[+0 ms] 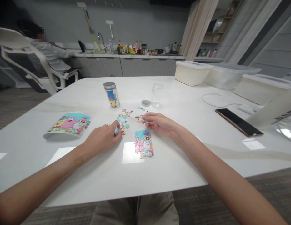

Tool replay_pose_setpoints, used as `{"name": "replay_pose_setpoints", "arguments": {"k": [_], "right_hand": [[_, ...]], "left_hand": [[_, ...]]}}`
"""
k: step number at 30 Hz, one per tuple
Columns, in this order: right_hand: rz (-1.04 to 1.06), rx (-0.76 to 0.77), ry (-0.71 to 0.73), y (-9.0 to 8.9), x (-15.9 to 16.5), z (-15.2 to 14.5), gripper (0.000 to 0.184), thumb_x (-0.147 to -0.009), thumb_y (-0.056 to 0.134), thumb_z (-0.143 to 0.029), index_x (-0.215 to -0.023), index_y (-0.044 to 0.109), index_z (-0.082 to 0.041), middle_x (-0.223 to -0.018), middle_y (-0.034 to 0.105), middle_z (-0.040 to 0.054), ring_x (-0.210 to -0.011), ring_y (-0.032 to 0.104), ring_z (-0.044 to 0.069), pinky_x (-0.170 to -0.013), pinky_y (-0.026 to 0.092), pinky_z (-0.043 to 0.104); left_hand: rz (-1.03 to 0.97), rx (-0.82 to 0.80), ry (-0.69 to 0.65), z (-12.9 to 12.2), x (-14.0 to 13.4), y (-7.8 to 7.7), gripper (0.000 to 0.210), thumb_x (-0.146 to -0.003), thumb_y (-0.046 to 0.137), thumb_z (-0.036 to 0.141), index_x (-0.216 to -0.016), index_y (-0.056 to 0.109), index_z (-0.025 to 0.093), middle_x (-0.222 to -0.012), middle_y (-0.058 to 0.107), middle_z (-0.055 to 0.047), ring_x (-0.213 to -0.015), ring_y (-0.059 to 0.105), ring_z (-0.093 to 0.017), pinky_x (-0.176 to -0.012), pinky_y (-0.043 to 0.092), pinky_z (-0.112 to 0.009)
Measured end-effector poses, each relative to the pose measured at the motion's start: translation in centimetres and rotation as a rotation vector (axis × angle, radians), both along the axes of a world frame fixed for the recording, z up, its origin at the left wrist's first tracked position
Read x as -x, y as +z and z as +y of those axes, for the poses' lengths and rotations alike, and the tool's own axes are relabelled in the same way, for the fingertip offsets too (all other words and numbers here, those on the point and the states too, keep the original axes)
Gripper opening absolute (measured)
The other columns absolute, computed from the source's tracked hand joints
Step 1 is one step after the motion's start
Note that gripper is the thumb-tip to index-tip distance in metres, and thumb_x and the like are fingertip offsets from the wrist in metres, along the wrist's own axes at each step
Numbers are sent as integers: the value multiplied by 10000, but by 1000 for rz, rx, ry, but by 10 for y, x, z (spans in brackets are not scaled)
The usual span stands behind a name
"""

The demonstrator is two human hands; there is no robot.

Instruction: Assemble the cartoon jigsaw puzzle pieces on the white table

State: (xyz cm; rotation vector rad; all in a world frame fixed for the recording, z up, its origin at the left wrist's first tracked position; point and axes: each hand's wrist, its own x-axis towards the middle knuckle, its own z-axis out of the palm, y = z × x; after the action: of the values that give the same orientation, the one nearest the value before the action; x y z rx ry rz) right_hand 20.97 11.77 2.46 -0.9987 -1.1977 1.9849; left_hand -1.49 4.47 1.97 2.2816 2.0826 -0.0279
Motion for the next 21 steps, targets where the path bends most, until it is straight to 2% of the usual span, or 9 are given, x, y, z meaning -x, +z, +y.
{"name": "replay_pose_setpoints", "arguments": {"k": [5,9,12,15,21], "right_hand": [[-43,-32,-9,1,0,0,171,-763,713,-218,-914,686,-144,-743,539,7,-595,440,74,-576,438,228],[-38,-54,17,1,0,0,188,-799,659,-184,-975,700,-136,-828,582,42,-660,495,92,-657,472,240],[-38,-41,47,2,1,-1,194,-779,654,-132,-967,702,-127,-934,626,82,-765,564,121,-758,490,262],[-42,-20,25,3,2,-3,165,-727,687,-99,-887,705,-138,-944,644,82,-797,586,140,-779,494,277],[-131,-105,15,3,1,-2,166,-726,699,-152,-888,734,-148,-1086,631,93,-667,479,94,-701,493,267]], "left_hand": [[-2,6,4,0,-1,1,329,-908,289,377,-1079,490,180,-805,662,-103,-706,610,-250,-578,372,-320],[-3,5,4,0,0,0,331,-911,286,390,-1072,489,184,-807,664,-101,-703,612,-247,-573,373,-317],[0,10,7,0,0,1,331,-912,287,392,-1071,488,184,-812,665,-102,-704,613,-246,-576,377,-317],[5,9,14,0,0,1,337,-914,286,394,-1074,490,180,-813,666,-105,-714,616,-247,-576,380,-316],[0,4,3,-1,-1,3,325,-914,291,383,-1067,493,180,-782,664,-100,-697,617,-245,-553,369,-309]]}}
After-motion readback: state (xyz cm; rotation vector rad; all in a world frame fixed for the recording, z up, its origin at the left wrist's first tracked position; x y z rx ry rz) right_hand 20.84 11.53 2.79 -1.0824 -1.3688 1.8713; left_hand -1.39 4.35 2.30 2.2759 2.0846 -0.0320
